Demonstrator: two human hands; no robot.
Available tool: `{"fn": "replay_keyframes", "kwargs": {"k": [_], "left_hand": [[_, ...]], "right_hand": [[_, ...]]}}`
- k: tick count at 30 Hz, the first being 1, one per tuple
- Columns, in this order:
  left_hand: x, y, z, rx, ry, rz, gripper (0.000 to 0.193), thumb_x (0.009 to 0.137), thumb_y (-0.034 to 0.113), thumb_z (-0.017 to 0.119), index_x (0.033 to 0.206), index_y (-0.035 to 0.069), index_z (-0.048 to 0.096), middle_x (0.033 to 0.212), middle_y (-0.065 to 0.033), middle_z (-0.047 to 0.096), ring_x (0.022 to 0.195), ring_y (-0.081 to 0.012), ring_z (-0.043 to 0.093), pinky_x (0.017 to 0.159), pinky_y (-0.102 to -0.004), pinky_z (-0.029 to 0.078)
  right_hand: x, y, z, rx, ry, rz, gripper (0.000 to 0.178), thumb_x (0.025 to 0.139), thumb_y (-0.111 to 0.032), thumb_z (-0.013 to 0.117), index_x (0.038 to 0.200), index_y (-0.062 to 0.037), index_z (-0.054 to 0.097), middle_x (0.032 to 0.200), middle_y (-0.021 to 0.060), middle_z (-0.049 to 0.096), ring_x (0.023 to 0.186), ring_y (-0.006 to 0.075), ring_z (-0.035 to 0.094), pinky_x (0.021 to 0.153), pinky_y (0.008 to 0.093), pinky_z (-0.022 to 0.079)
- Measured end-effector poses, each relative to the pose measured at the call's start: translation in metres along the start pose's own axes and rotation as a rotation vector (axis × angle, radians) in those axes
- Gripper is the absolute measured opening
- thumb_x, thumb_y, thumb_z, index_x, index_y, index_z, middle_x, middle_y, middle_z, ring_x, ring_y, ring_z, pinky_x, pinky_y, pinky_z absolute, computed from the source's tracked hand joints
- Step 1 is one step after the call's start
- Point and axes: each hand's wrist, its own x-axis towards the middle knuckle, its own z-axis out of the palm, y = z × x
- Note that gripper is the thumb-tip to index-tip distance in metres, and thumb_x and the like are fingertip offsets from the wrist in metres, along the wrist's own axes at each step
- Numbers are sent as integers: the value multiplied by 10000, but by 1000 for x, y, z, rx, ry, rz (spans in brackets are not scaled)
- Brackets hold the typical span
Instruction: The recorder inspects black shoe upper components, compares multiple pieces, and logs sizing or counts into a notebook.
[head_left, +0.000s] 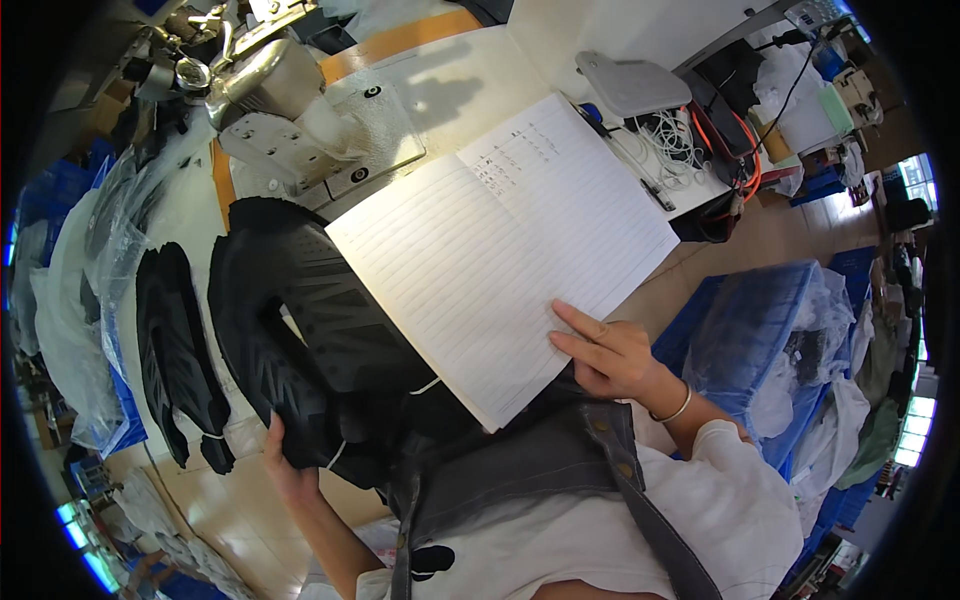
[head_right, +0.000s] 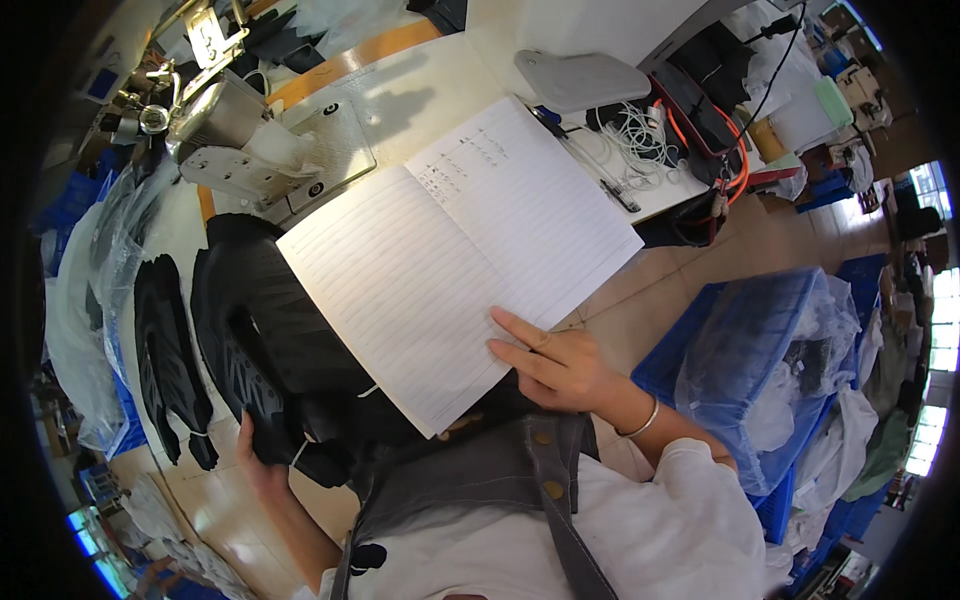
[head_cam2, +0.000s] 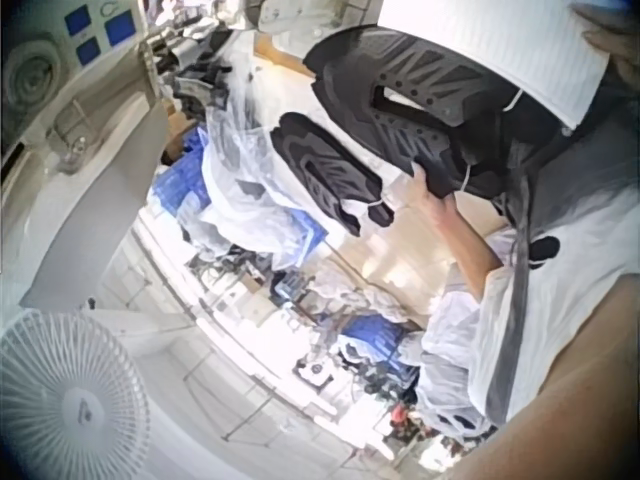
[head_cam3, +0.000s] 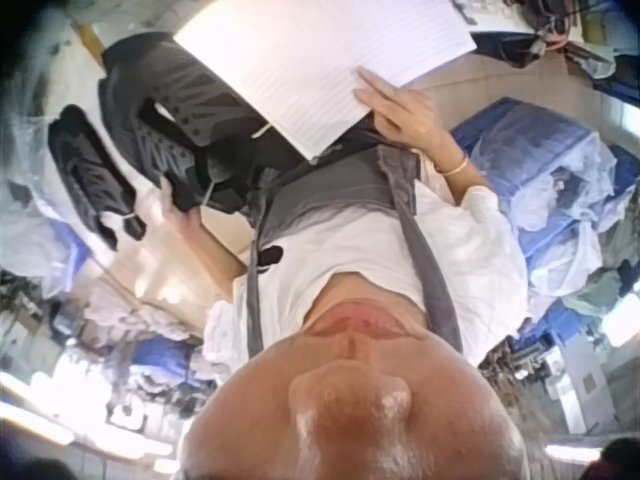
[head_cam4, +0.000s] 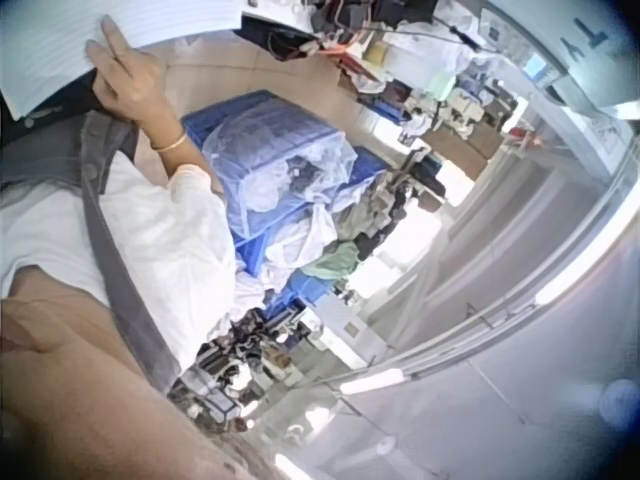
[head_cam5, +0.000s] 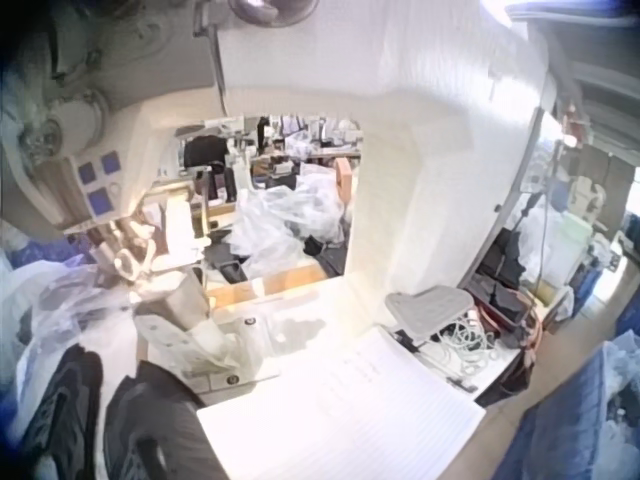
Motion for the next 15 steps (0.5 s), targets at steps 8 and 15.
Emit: {"fn": "replay_keyframes", "kwargs": {"k": [8, 15], "left_hand": [[-7, 12, 16, 412, 65, 77, 464, 860, 267, 644, 1156, -74, 538, 1150, -159, 595, 1028, -230, 599, 912, -341, 475], [11, 2, 0, 162, -100, 13, 549, 902, 397, 559, 1231, -41, 512, 1248, -117, 559, 1139, -211, 536, 948, -342, 426]], "right_hand": [[6, -2, -24, -74, -3, 81, 432, 635, 59, 570, 1049, -43, 642, 1180, 170, 610, 564, 165, 601, 484, 253, 472], [33, 18, -35, -143, 86, 188, 346, 715, 57, 520, 1024, -36, 643, 924, 115, 675, 603, 210, 616, 520, 280, 476]]}}
